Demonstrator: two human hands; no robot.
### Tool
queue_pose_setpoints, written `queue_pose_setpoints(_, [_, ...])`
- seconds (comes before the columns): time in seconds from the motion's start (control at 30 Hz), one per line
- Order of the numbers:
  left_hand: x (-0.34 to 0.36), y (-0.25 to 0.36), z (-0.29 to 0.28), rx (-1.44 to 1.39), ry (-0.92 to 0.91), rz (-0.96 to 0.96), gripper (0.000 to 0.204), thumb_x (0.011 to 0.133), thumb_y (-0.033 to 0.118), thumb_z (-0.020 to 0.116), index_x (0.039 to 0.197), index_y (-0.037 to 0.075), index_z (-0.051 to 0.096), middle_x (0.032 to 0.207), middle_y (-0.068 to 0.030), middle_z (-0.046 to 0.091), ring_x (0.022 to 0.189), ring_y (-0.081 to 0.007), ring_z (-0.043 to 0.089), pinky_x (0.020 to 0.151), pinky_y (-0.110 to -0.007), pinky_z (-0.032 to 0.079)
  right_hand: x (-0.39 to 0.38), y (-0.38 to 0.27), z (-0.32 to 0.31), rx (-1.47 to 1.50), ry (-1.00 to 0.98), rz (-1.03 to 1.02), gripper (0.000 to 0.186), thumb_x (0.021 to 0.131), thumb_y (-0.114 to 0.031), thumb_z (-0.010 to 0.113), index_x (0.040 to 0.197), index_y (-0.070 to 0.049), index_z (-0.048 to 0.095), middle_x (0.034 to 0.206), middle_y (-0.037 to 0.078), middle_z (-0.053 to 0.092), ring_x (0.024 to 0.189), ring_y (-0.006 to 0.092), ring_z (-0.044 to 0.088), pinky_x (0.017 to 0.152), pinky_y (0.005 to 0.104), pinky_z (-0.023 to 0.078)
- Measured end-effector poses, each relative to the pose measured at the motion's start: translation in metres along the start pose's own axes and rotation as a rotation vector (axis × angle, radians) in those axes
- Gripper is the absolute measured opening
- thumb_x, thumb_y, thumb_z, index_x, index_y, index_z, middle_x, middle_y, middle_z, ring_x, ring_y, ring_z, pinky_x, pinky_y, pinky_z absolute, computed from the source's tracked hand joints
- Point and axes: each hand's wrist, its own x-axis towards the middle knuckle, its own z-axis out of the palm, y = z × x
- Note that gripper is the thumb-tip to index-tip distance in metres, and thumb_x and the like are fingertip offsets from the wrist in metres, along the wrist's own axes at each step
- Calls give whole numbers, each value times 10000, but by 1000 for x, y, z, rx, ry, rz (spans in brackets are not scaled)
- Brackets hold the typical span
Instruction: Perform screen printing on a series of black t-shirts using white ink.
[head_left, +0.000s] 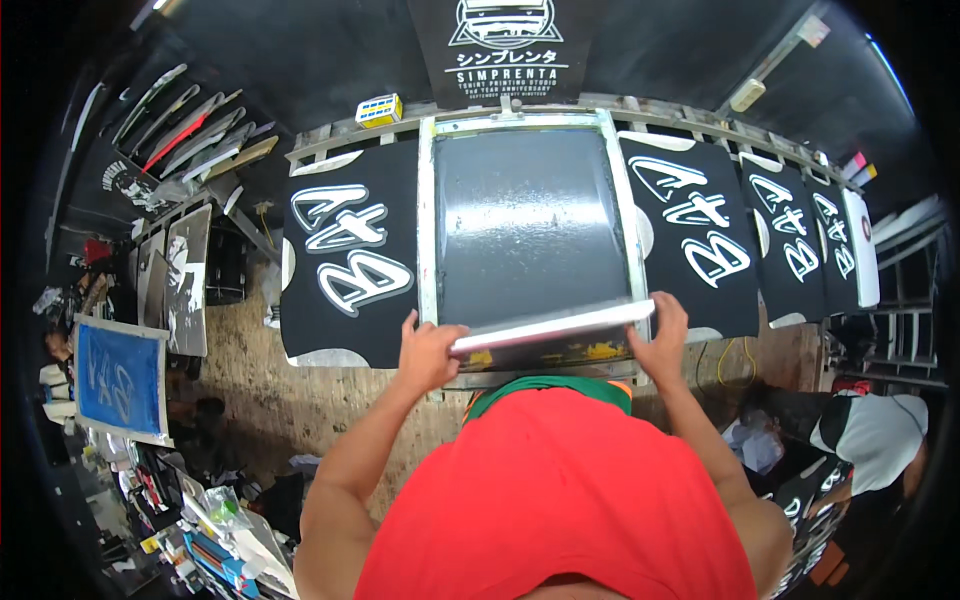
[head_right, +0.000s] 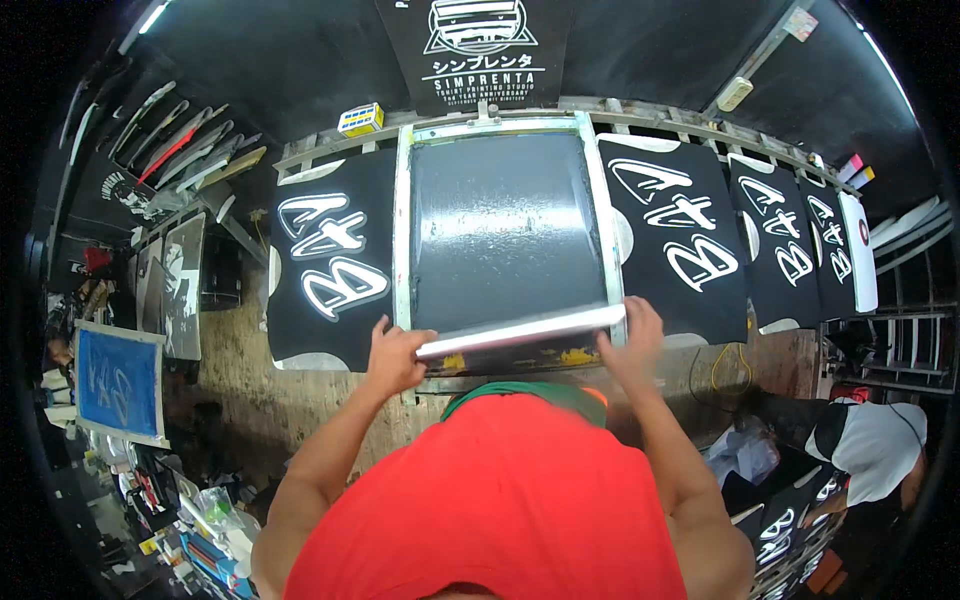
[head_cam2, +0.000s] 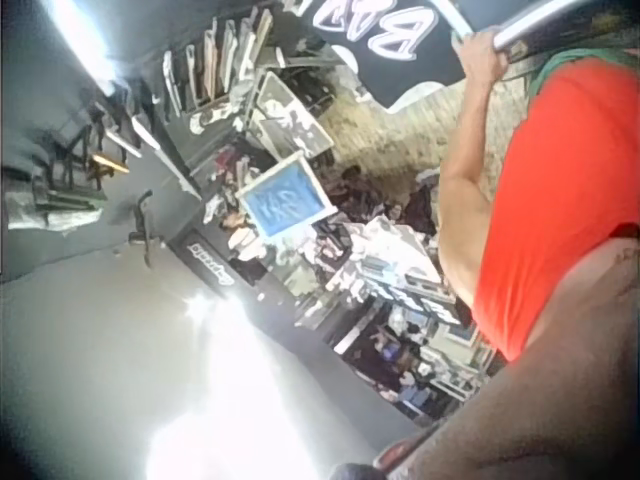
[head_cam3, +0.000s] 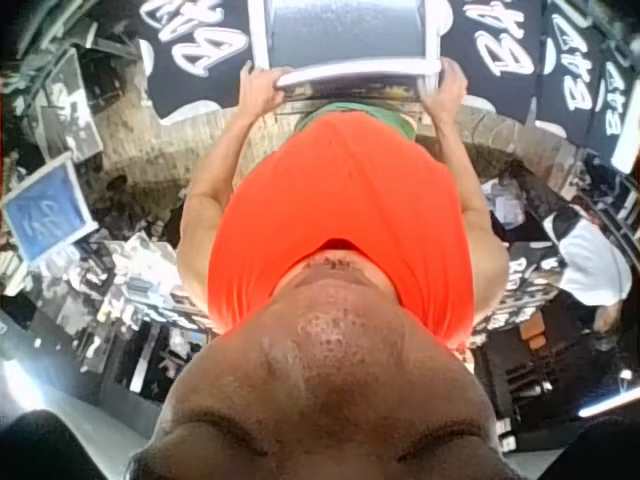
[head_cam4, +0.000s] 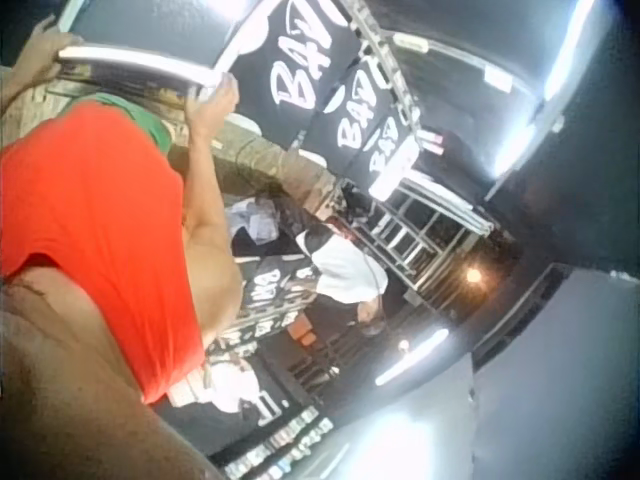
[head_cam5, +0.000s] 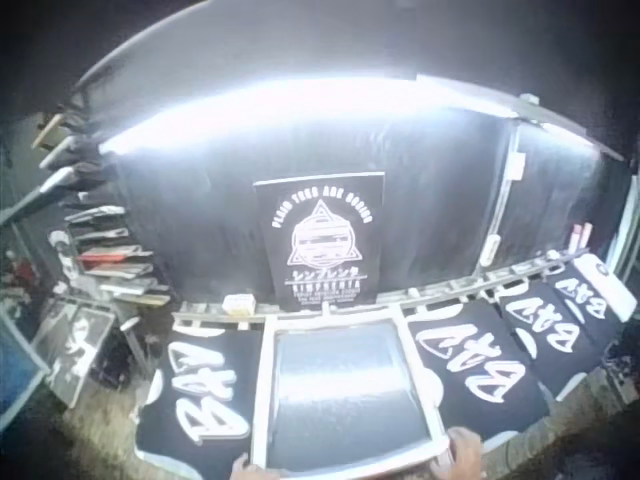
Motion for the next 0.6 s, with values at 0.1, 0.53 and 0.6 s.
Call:
queue_pose_setpoints(0.1, [25, -20, -12, -192, -45, -186, 358, 786, 387, 793, 1037, 135, 759, 874, -90, 752, 862, -326, 703, 1039, -562, 406, -36, 64, 33, 97, 45, 422, 632, 845, -370, 799, 1298, 2, 562, 1312, 180, 601, 1250, 344, 536, 1058, 453, 402])
queue_pose_setpoints(0.53, [48, -2, 43, -596, 103, -576, 524, 828, 480, 787, 1079, 20, 768, 909, -158, 770, 844, -226, 734, 777, -380, 547, -59, 91, 35, 135, -408, 1050, 1108, 930, -835, 193, 1021, 140, 711, 1091, 399, 654, 1146, 515, 611, 1006, 538, 435])
queue_pose_setpoints(0.6, [54, 31, 62, -712, 151, -575, 513, 835, 469, 789, 1089, 24, 768, 914, -147, 770, 843, -210, 726, 786, -372, 548, -58, 107, 9, 197, -325, 1132, 1097, 925, -840, 220, 1037, 135, 709, 1094, 390, 659, 1161, 501, 610, 1012, 536, 430])
